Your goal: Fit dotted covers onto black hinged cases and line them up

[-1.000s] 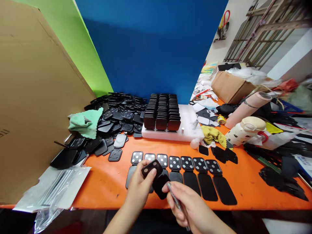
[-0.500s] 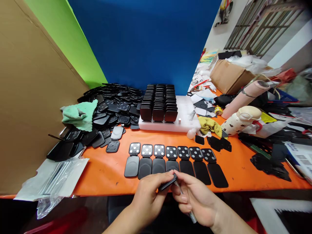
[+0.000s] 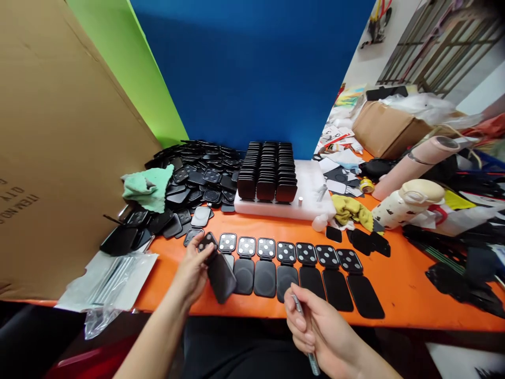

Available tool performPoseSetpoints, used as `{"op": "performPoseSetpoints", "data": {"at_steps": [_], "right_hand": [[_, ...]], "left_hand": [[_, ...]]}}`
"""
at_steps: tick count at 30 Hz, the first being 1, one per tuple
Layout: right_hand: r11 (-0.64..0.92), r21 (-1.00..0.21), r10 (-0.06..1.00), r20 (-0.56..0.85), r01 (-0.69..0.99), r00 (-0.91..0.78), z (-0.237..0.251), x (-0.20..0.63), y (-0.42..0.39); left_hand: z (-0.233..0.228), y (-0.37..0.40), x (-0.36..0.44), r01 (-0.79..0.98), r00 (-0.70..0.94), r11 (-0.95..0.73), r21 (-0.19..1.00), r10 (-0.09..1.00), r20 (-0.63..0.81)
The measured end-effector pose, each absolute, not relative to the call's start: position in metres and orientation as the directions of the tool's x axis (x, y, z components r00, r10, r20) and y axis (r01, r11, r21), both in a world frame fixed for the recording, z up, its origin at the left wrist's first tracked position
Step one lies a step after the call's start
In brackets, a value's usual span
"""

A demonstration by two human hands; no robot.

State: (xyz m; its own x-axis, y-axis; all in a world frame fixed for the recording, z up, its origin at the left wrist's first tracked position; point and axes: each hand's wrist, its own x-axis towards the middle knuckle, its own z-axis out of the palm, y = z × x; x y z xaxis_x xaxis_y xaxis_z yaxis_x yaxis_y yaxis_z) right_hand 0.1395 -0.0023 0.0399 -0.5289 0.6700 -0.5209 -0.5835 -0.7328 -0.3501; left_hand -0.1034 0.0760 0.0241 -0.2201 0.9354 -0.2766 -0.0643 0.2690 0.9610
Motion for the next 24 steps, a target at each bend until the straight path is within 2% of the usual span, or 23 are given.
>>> {"op": "performPoseSetpoints", "data": {"at_steps": [6,13,19,24], "right_hand": [[-0.745,-0.452,0.666,-0.547,-0.491,-0.507,0.029,0.133,-0.005],[-0.745,-0.506,0.667,-0.582,-0.435,-0.464,0.015,0.135,-0.003],[-0.733,-0.514,0.680,-0.581,-0.445,-0.448,0.000,0.136,-0.003],[-0.726,-0.506,0.686,-0.579,-0.466,-0.440,0.004,0.136,-0.001]], "left_hand": [[0.012,0.107,-0.157,0.283,-0.154,0.227,0.932,0.970,-0.189],[-0.016,0.125,-0.161,0.646,-0.079,0.081,0.759,0.996,-0.039],[-0.024,0.124,-0.160,0.798,0.002,-0.057,0.600,0.996,0.092],[-0.017,0.127,-0.171,0.869,-0.089,-0.002,0.495,0.983,0.159]]}}
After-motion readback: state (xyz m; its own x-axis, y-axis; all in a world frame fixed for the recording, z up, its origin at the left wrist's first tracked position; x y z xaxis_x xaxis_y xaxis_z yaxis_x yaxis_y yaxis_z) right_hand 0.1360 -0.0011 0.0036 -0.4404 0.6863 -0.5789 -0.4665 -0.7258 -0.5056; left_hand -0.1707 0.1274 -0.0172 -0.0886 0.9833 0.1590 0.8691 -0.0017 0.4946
